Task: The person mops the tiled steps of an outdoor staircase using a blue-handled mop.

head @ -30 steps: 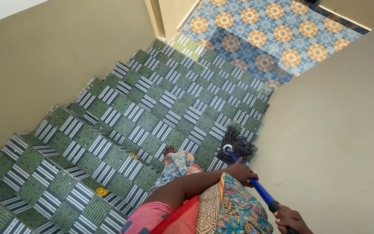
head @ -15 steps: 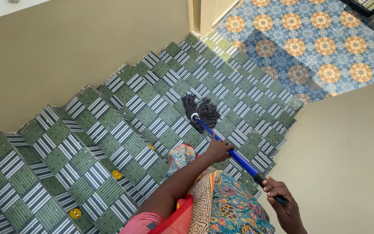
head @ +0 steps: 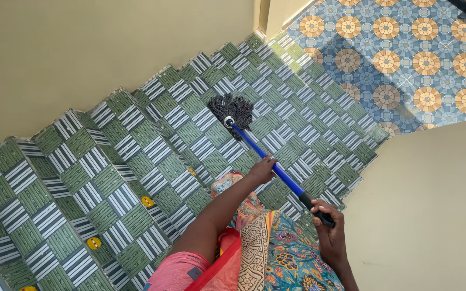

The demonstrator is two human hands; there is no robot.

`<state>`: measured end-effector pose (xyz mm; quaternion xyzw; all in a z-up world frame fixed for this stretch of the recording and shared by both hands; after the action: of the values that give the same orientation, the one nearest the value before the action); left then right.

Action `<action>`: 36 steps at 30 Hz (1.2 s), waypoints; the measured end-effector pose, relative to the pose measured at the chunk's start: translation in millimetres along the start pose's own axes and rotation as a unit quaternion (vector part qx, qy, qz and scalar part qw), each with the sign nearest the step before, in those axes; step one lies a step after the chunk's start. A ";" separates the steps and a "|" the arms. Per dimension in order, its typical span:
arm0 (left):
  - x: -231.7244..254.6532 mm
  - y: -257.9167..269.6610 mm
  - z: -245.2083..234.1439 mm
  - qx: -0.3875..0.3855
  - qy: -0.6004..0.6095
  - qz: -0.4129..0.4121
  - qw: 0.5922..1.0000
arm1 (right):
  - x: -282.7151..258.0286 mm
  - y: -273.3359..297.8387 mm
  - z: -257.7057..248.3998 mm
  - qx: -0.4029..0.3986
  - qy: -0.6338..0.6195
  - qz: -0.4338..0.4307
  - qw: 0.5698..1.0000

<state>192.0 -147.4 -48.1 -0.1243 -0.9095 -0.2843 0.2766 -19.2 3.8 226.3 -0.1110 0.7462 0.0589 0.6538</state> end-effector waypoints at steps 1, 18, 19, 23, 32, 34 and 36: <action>5.2 3.8 7.6 -0.022 -0.001 0.005 1.000 | -1.1 9.9 -2.9 0.005 -0.004 -0.012 1.000; 142.4 60.2 136.9 -0.255 0.024 0.369 0.893 | -46.8 165.8 -8.9 0.119 0.112 -0.117 0.980; 145.3 67.4 143.5 -0.261 0.055 0.382 0.885 | -49.6 171.4 -1.7 0.117 0.133 -0.099 0.979; 165.1 84.0 164.8 -0.308 0.094 0.416 0.851 | -57.5 171.6 19.5 0.077 0.215 -0.041 0.973; 176.1 98.5 137.7 -0.303 -0.101 0.370 0.872 | -76.5 151.5 18.1 0.078 0.211 -0.091 0.970; 176.4 95.1 126.0 -0.267 -0.114 0.384 0.877 | -77.5 147.8 11.6 0.101 0.197 -0.089 0.971; 172.1 88.8 116.0 -0.255 -0.118 0.378 0.882 | -73.8 146.0 4.5 0.123 0.174 -0.097 0.972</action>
<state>35.4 4.1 11.0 -0.5576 -0.7157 -0.3632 0.2120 -41.4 152.8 290.2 -0.1102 0.8357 -0.1167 0.5251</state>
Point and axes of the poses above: each hand's wrist, its own y-axis away from the middle knuckle, its own z-axis out of the palm, x = y × z, the point moved 1 cm from there along -y, towards the middle knuckle, and after that the axes turned 6 degrees about -x, right-handed, at the moved point
